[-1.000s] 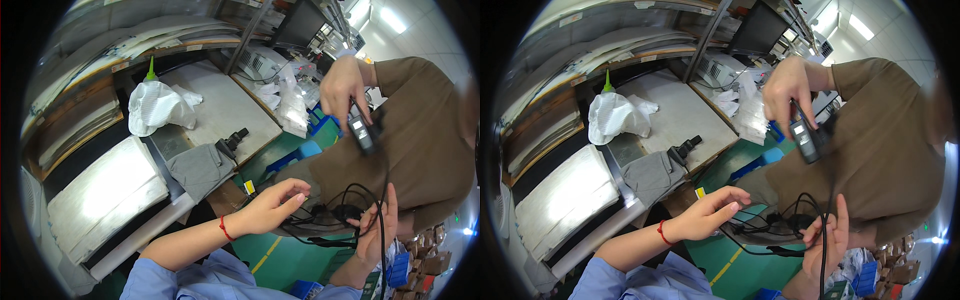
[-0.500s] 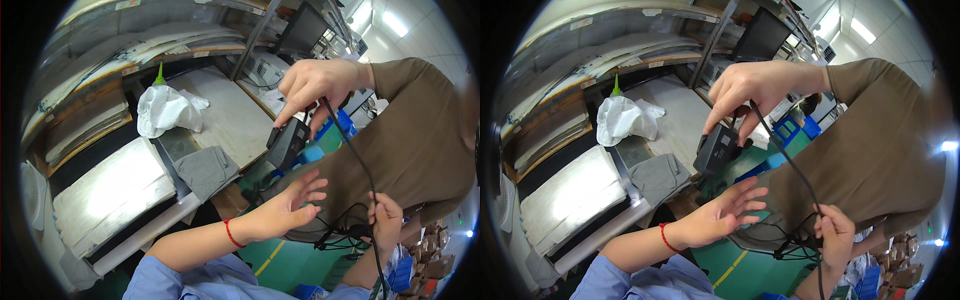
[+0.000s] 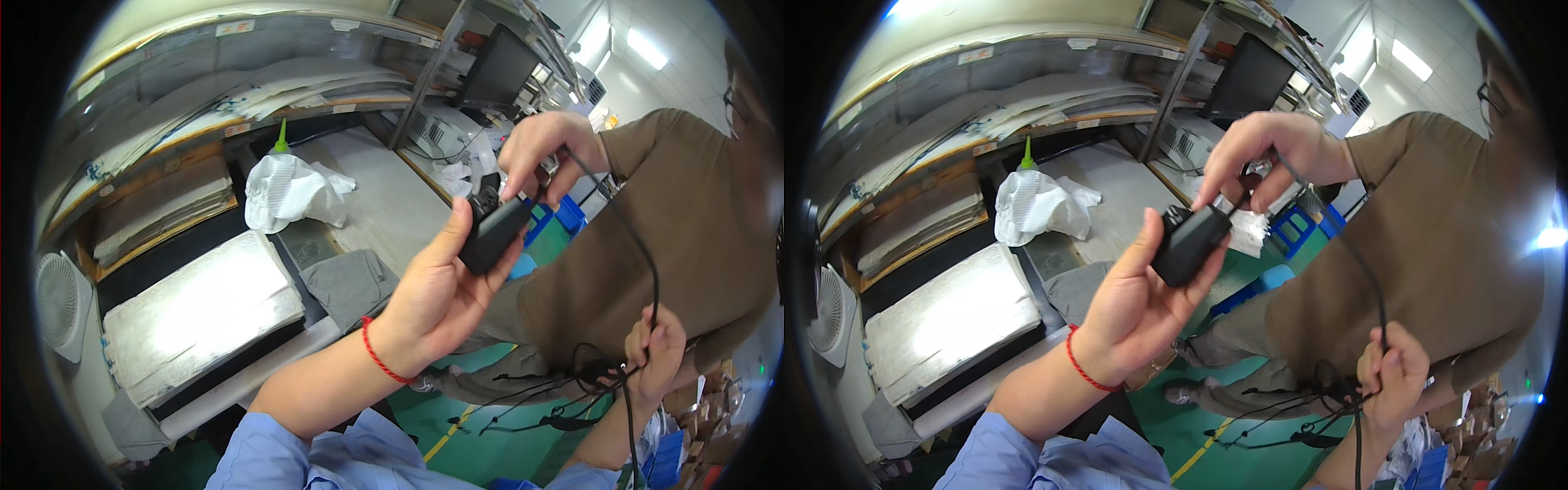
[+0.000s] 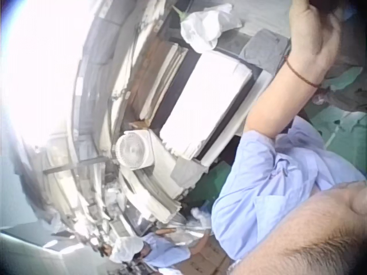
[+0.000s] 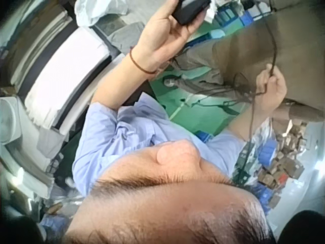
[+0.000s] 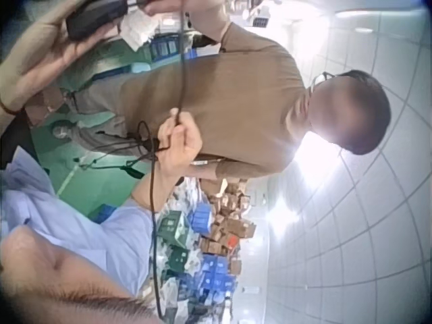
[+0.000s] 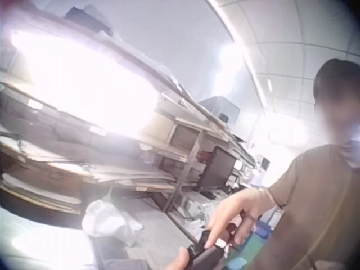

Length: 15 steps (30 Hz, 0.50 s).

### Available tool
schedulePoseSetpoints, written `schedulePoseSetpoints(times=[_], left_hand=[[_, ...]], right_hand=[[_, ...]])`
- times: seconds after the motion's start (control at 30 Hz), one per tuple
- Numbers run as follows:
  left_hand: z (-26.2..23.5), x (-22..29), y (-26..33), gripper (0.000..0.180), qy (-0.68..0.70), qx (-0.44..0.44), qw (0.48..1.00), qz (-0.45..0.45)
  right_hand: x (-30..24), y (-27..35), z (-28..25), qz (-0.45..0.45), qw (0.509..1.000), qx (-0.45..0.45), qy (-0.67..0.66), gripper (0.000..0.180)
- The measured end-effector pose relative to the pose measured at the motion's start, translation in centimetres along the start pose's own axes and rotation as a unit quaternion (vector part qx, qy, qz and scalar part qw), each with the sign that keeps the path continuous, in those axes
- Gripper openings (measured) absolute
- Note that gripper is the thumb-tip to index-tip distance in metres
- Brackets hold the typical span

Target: Attaching a wrist strap and connecting cables to a handheld electronic device in an industrial setting.

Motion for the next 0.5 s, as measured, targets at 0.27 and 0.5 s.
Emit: schedulePoseSetpoints(times=[0.27,0.5], left_hand=[[1.5,2.9,0.1,0.039,-0.098,0.025,0.980,0.172],[0.4,7.9,-0.7,0.037,-0.120,0.075,0.926,0.350]], right_hand=[[-2.9,-3.9,-0.1,0.005,0.989,0.126,-0.078,0.038],[-5.2,-6.7,-0.5,0.061,0.993,0.090,-0.054,0.043]])
Point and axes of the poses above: each hand's wrist, its own y-axis away from the middle knuckle, its own z-axis out of the palm, x = y × z, the point moved 1 cm from there along -y, towards the middle knuckle
